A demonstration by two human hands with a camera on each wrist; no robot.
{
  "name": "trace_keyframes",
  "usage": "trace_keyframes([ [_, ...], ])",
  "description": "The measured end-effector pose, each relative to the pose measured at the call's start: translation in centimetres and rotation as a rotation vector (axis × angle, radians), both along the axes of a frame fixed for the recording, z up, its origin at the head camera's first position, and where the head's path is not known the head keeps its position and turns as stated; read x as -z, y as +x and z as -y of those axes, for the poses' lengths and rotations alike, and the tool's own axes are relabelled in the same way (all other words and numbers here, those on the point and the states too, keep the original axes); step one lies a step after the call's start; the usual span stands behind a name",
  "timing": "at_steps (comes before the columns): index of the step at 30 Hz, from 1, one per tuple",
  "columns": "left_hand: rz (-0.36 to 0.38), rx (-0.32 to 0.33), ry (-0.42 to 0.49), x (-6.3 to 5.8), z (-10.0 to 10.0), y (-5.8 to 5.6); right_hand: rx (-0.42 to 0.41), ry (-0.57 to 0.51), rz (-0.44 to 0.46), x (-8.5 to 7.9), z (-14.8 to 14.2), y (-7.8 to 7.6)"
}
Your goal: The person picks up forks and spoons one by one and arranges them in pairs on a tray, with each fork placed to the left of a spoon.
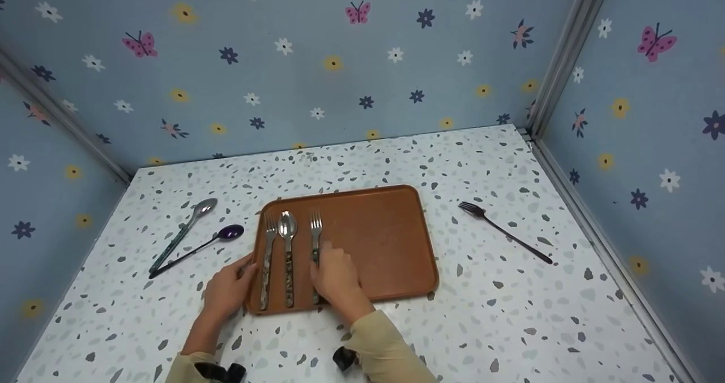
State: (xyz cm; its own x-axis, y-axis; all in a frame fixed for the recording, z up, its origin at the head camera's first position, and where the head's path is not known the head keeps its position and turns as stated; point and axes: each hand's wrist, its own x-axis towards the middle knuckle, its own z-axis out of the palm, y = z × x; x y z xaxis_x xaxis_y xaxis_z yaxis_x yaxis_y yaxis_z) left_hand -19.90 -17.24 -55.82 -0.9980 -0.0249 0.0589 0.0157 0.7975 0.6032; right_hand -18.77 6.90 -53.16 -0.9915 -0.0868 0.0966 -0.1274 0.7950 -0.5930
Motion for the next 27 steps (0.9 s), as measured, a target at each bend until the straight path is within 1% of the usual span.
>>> trace_keyframes([
  [3, 0.000, 0.004, 0.003, 0.1, -0.1, -0.1, 0.038, -0.018, 0.037, -0.5, -1.5, -0.2],
  [8, 0.008, 0.000, 0.012, 0.2, -0.1, -0.1, 0.140, -0.052, 0.116, -1.5, -5.0, -0.9],
  [11, 0.006, -0.002, 0.013, 0.3, 0.0, 0.0, 0.180, -0.057, 0.118, -2.0, -7.4, -1.2],
  [15, -0.005, 0.007, 0.007, 0.3, -0.1, 0.0, 0.211, -0.060, 0.084, -2.4, -10.6, -1.4],
  [18, -0.006, 0.002, 0.004, 0.3, -0.1, 0.0, 0.223, -0.075, 0.089, -2.4, -12.7, -1.4],
  [21, -0.012, -0.006, 0.004, 0.4, -0.1, 0.1, 0.254, -0.091, 0.115, -2.5, -14.4, -1.2],
  [27, -0.027, -0.012, 0.004, 0.3, 0.0, 0.0, 0.327, -0.024, 0.138, -3.2, -16.8, -0.6],
])
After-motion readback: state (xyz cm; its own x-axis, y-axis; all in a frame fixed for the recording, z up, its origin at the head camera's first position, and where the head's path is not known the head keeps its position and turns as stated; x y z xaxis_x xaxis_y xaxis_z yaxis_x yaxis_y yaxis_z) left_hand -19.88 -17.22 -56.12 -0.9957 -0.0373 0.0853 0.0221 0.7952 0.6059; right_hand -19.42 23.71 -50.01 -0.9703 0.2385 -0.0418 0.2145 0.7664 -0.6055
